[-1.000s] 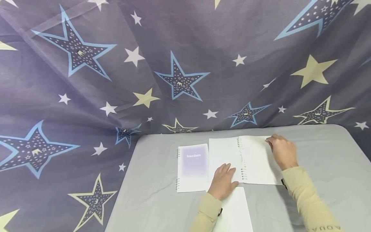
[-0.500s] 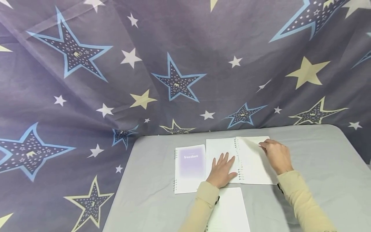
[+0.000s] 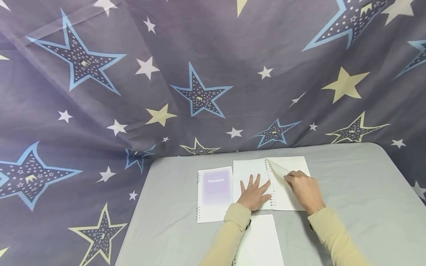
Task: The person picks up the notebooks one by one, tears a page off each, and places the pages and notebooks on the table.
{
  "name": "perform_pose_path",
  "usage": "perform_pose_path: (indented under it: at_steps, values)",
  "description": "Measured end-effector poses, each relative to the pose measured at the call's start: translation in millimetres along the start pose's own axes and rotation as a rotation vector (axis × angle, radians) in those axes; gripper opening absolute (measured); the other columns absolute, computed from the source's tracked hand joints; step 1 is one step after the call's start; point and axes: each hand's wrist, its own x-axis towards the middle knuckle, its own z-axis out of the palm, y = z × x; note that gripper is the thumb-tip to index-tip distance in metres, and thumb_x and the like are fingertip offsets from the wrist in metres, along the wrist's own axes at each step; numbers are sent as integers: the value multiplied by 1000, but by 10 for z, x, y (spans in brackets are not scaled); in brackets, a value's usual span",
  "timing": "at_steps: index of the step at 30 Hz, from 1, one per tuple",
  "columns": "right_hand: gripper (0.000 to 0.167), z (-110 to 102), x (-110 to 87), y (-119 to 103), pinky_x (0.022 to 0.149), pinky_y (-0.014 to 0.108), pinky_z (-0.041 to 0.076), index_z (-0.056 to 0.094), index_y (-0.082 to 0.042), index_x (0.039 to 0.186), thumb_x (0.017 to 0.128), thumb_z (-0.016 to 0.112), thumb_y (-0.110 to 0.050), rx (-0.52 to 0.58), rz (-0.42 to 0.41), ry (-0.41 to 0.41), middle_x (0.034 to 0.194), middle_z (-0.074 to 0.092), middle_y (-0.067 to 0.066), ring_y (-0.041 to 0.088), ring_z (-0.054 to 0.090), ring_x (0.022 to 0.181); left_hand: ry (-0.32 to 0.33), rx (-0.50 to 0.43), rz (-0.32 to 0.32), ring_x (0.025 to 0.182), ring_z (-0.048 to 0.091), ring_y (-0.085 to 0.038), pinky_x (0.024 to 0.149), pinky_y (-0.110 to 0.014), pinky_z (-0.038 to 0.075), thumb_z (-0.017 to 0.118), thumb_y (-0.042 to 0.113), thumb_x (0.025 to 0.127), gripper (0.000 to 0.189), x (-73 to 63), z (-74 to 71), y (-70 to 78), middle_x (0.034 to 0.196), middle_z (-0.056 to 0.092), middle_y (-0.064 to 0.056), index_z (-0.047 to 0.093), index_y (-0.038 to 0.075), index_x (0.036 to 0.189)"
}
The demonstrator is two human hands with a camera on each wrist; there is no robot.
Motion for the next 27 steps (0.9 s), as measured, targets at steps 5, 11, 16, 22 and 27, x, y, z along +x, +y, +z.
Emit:
perform_pose_path:
  at_steps: [5, 11, 16, 22, 27]
  values:
    - [15, 43, -70, -166, 63, 45, 59, 78, -4, 88, 73, 80, -1, 11, 12, -44, 87, 73, 8, 28, 68, 78, -23, 54, -20, 154, 10, -28, 120, -62, 19, 35, 59, 100, 56, -31, -70, 33, 166, 18, 1, 29, 45, 154]
    - [16, 82, -112, -327, 66, 44, 60, 78, -1, 89, 73, 81, 1, 3, 59, -111, 89, 74, 11, 29, 69, 80, -30, 109, -50, 154, 14, -27, 119, -61, 23, 36, 62, 99, 56, -44, -134, 63, 165, 21, 2, 30, 48, 152]
    - [18, 126, -151, -389, 65, 42, 60, 78, -2, 89, 72, 82, 1, -10, 39, -107, 87, 74, 10, 27, 69, 79, -46, 138, -64, 154, 12, -26, 118, -62, 23, 32, 66, 97, 56, 33, -59, 64, 166, 18, 4, 28, 51, 151]
    - [18, 182, -178, -428, 62, 41, 58, 77, -3, 85, 69, 82, 4, -35, -23, -87, 83, 72, 7, 25, 66, 77, -38, 198, -80, 154, 12, -23, 118, -60, 26, 29, 70, 96, 56, 99, 36, 69, 166, 17, 7, 30, 53, 149]
    - [17, 181, -219, -445, 62, 40, 58, 77, -2, 85, 69, 81, 3, -22, -60, -108, 83, 72, 7, 25, 66, 77, -29, 222, -74, 153, 15, -23, 117, -59, 28, 28, 69, 97, 55, 47, -36, 127, 165, 20, 7, 36, 52, 148]
